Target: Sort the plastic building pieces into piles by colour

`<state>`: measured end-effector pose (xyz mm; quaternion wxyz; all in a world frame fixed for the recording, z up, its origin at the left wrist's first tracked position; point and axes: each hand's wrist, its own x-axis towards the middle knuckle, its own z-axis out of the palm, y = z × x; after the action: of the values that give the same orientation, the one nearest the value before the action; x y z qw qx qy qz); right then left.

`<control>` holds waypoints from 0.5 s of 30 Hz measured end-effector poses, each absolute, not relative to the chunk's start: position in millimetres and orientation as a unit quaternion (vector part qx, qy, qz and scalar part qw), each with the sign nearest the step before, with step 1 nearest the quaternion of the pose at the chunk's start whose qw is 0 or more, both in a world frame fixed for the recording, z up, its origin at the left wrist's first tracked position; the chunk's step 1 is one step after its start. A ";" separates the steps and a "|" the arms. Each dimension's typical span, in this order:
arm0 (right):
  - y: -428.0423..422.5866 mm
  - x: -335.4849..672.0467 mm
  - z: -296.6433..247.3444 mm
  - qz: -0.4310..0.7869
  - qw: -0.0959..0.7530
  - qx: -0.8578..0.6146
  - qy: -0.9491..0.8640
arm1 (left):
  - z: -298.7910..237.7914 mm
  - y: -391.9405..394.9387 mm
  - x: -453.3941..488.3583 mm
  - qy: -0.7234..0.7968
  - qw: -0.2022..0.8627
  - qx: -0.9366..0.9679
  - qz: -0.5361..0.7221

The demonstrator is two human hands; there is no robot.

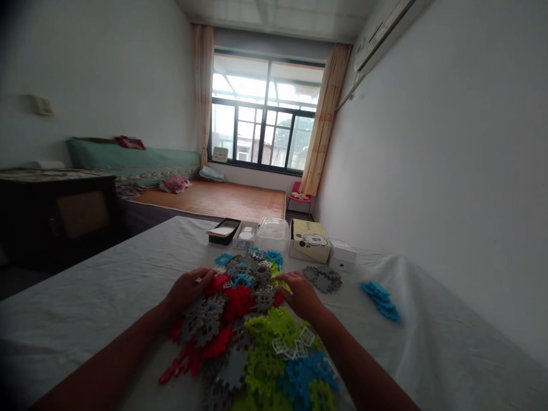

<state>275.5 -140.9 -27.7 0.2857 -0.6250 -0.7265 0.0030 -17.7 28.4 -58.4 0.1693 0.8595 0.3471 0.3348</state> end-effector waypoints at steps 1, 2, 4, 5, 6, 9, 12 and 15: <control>-131.5 261.0 -20.7 0.008 0.284 -0.616 -0.734 | -57.5 27.4 -17.7 0.348 0.169 0.859 0.335; -121.7 248.0 -14.5 0.010 0.282 -0.610 -0.741 | -56.6 26.3 -17.7 0.348 0.169 0.860 0.333; -102.1 226.6 -6.8 0.006 0.265 -0.601 -0.754 | -54.7 24.1 -18.1 0.346 0.166 0.862 0.332; -92.8 218.3 -5.6 0.005 0.250 -0.604 -0.757 | -53.9 23.0 -18.2 0.343 0.164 0.864 0.332; -84.3 211.7 -6.1 0.007 0.234 -0.614 -0.754 | -53.2 22.1 -18.3 0.339 0.161 0.865 0.332; -66.0 201.8 -14.2 0.033 0.195 -0.655 -0.730 | -52.8 19.9 -17.6 0.335 0.158 0.866 0.336; -60.3 203.6 -22.3 0.045 0.201 -0.668 -0.715 | -54.9 20.1 -16.1 0.346 0.165 0.862 0.331; -65.8 211.3 -23.0 0.050 0.227 -0.675 -0.700 | -58.5 27.1 -17.5 0.364 0.149 0.859 0.326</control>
<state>211.3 -65.8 -23.0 0.2266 -0.6749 -0.7005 0.0504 -17.5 27.1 -58.5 0.1490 0.8594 0.3644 0.3263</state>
